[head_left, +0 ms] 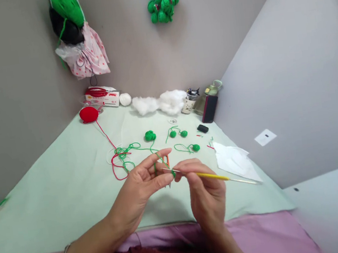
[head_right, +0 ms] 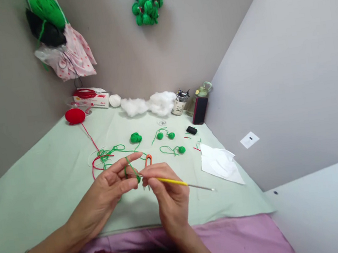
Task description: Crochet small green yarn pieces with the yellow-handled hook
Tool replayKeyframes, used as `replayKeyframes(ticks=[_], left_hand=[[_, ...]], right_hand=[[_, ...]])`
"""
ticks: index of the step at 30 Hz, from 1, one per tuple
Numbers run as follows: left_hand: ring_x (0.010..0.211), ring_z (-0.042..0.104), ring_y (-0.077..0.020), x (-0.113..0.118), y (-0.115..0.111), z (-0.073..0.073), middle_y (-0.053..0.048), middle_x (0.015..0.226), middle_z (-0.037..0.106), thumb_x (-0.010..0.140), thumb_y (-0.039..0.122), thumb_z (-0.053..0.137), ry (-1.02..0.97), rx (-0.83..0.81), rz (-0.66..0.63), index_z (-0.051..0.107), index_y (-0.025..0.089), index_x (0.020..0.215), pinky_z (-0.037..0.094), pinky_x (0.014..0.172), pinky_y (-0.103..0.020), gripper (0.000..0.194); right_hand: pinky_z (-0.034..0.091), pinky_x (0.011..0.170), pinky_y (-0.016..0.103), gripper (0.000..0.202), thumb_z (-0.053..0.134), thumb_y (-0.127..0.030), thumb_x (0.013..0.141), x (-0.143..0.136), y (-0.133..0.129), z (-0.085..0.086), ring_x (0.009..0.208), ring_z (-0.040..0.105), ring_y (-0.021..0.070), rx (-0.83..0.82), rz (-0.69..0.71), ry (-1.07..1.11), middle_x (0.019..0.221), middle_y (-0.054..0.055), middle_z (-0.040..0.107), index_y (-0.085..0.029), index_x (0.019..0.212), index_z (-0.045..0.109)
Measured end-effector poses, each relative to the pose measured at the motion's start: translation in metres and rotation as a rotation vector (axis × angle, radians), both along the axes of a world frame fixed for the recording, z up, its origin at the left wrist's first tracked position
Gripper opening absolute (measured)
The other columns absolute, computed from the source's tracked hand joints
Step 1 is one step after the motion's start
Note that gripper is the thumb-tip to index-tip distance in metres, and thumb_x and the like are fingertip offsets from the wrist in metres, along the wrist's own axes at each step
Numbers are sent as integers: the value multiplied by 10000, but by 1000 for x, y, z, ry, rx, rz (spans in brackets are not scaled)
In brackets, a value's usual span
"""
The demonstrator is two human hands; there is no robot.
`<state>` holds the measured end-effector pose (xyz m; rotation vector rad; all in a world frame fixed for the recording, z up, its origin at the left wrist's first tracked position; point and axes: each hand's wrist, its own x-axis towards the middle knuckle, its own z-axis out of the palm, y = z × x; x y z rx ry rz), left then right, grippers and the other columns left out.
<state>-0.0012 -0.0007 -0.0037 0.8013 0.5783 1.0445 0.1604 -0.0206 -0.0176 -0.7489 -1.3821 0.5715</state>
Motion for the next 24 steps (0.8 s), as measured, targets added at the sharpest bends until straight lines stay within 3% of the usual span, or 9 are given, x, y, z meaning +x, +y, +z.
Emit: replayKeyframes(ticks=[3,8,12,16,21,24], left_hand=[[826,613,-139,1,-1,-1,38,807,672,821,260,883,44,34,4,781,311,1256,470,894,-294,450],[807,604,-142,-2,0,0,23,843,677,820,285,878,102,48,16,803,284,1212,481,871,-298,399],[827,597,-157,-6,0,0,18,830,657,837,295,858,149,101,44,802,295,1219,483,855,-295,386],[857,599,-164,-8,0,-2,14,864,663,870,294,825,220,172,93,786,328,1260,482,862,-294,393],[864,598,-170,-6,-2,-3,17,859,648,862,283,827,288,200,176,765,313,1299,492,888,-310,442],[848,595,-156,-3,-2,-2,22,861,657,828,290,865,157,87,101,745,306,1327,485,889,-299,514]], right_hand=[[603,654,310,154,634,-258,1015,-1,2,-2,737,694,153,-31,28,37,943,50,789,-261,1003,788],[617,584,284,192,603,-313,1034,3,4,-1,616,711,138,-124,73,163,865,48,788,-208,950,740],[647,620,289,219,519,-263,1071,6,-2,2,654,756,146,-121,79,120,904,47,803,-213,998,719],[663,698,301,252,481,-158,1066,9,-10,2,745,780,150,-20,-36,-103,980,47,804,-231,1103,720],[665,784,316,343,553,-87,1005,10,-14,-10,978,780,199,314,-203,-569,1103,102,792,-228,1293,675],[658,814,324,420,607,-61,974,9,-12,-16,1029,764,215,392,-338,-742,1165,106,766,-254,1337,692]])
